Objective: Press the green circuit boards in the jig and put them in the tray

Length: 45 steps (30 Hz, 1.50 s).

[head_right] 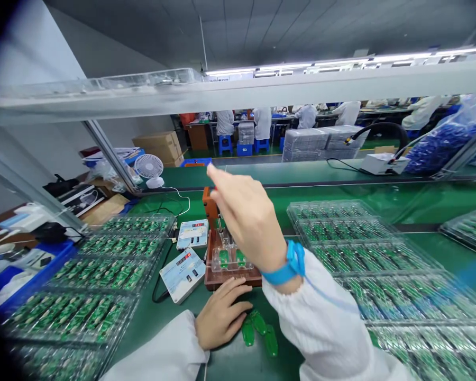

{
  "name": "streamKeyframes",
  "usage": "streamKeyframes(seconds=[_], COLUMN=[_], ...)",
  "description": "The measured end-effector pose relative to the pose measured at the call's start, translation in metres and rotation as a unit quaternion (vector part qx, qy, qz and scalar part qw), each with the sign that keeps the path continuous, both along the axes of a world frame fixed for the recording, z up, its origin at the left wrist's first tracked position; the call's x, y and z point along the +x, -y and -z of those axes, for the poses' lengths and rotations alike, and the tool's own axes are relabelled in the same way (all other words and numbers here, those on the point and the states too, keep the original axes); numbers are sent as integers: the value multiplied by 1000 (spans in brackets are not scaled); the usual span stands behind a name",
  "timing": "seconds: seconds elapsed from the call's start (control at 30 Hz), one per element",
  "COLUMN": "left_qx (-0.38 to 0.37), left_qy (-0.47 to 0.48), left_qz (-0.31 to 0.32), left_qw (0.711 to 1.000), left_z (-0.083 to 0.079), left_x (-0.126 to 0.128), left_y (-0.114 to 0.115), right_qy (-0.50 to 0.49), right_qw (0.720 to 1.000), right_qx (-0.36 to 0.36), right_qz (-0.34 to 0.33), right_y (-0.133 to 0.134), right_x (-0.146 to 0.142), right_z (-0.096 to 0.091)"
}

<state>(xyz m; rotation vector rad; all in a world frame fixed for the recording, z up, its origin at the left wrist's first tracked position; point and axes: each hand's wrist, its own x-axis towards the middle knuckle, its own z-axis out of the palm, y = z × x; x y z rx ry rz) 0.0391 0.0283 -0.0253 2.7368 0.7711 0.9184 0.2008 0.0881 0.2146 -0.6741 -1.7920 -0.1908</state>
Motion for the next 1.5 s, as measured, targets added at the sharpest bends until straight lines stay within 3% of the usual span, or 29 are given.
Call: streamKeyframes(seconds=[0.1,0.3,0.57,0.83,1.03,1.17,1.37,1.5], left_qx=[-1,-11,6,12,23,11,-72,-207], left_qy=[0,2,20,22,20,16,3,103], left_qz=[3,-2,-13,-21,-14,-4,13,55], left_qw=[1000,1000,1000,999,999,1000,997,971], left_z=[0,1,4,13,9,9,7,-20], left_x=[0,1,3,5,6,7,4,-8], left_y=[0,0,1,0,-2,-3,-5,-9], right_qy=[19,0,-9,-32,-34,-105,-139,-113], right_qw=[1000,998,996,995,996,990,981,982], right_qx=[-11,-58,-42,-10,38,14,-16,-14], right_qz=[22,-28,-84,-93,-78,-93,-131,-149], right_y=[22,29,22,16,7,5,4,3], right_x=[-1,3,12,6,1,-9,-13,-6], right_z=[19,41,76,98,115,123,130,125])
